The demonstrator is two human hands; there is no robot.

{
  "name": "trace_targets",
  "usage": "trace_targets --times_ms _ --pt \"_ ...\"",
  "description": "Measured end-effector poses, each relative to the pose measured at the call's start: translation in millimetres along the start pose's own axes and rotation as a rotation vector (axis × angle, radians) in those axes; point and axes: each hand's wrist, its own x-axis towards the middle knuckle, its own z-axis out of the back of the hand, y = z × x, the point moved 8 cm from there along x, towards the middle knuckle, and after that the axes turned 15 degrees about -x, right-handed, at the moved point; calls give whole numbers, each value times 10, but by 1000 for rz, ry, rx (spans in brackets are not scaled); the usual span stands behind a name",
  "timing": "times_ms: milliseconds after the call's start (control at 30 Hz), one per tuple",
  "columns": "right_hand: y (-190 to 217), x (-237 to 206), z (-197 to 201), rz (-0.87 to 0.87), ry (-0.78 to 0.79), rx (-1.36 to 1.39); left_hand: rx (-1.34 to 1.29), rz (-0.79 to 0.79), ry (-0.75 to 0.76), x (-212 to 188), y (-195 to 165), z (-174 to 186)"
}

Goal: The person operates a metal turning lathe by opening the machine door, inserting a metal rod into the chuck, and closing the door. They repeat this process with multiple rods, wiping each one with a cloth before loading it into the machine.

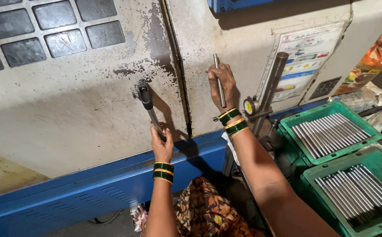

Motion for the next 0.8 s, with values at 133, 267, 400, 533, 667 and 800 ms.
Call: trace_targets --times_ms 133,267,400,533,667,800 --pt "-21 11 -38 -6 -4 -10 -3 -9 -2 37 2 -6" --pt "-17 14 -55 0 2 -10 21 14 -8 50 57 13" --pt "27 6 -61 -4 13 -7 6 -23 -2 52 68 24" --pt "103 17 -68 -1 30 -26 -5 0 -9 55 98 59" --pt "148 17 -60 -6 57 -32 -5 -1 -7 47 101 92" --pt "166 18 -62 -1 63 -32 25 -35 -2 48 80 103"
